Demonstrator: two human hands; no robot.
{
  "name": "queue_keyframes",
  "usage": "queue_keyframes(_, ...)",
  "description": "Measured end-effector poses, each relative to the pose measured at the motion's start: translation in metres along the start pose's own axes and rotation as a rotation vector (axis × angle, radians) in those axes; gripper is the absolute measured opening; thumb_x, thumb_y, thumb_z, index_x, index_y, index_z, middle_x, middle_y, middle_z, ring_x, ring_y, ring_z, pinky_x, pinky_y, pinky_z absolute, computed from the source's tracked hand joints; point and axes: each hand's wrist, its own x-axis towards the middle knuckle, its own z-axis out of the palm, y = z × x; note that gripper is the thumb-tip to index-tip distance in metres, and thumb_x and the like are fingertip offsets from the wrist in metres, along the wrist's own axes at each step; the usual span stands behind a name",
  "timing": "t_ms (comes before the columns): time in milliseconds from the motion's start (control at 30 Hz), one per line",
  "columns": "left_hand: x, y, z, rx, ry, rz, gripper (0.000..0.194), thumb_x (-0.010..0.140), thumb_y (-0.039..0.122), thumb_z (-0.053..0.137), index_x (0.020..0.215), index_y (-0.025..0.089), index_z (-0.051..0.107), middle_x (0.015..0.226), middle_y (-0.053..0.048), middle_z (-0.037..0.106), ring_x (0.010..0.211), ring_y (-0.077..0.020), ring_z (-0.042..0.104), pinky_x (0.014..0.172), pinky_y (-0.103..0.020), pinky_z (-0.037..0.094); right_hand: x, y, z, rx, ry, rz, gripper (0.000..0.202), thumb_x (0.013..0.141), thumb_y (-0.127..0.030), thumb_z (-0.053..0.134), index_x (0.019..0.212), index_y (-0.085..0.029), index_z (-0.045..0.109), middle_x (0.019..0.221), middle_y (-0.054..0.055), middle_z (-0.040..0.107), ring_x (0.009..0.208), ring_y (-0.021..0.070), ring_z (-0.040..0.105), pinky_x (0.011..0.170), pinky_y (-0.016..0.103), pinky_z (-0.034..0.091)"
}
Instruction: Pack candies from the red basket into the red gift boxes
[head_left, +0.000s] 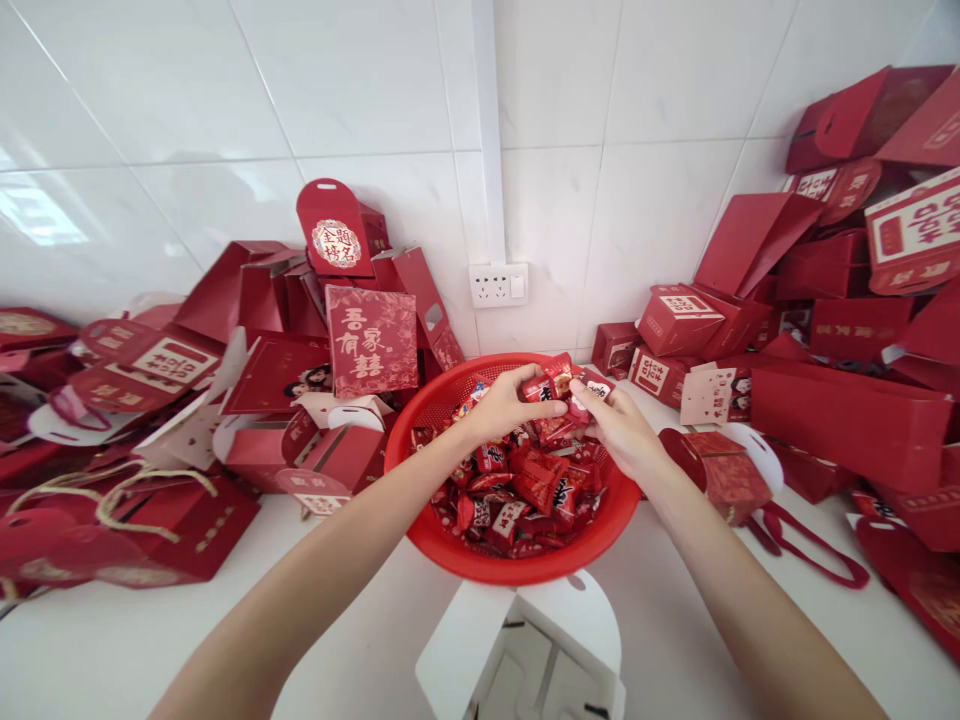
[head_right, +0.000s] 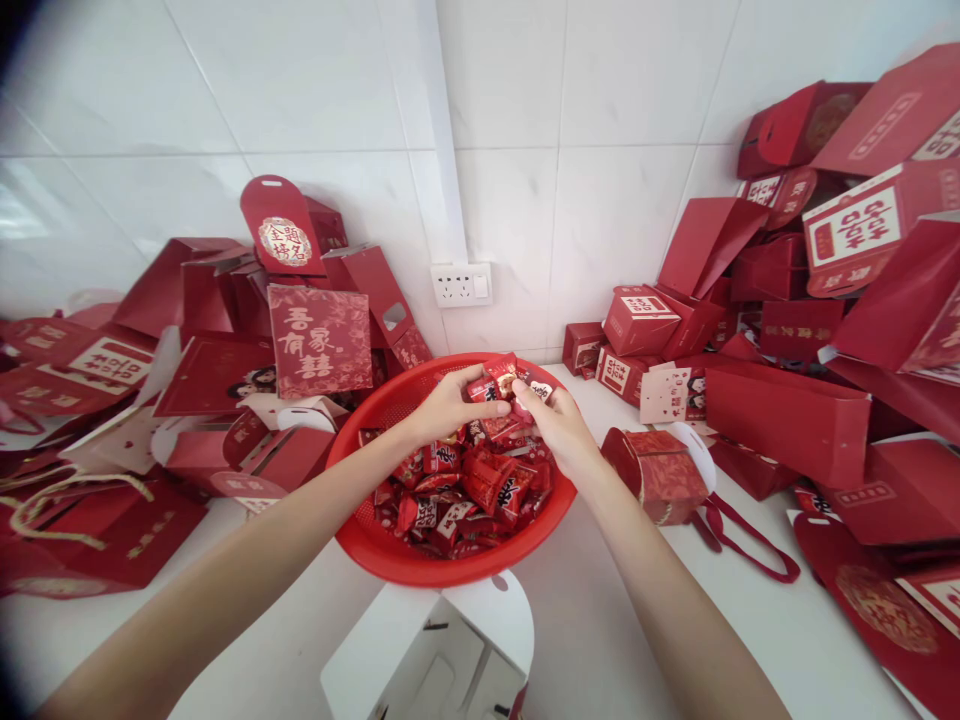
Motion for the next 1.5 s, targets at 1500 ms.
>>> queue_keyframes(1500,0.0037,-0.0015,-0.006,0.05,-0.034,0.09,0.049,0.081,0.061,0.072,0.075,0.014,0.062,0.072,0.001,0.058,0.069,-0.013,0.054,0.07,-0.027,0.043,0.0017,0.0058,-0.0035,0.039,-0.023,-0.052,0.049,0.059,-0.064,0.089,0.066,-0.021,0.066,0.054,-0.001,0.064,0.062,0.0193,0.064,0.059,0.03,0.051)
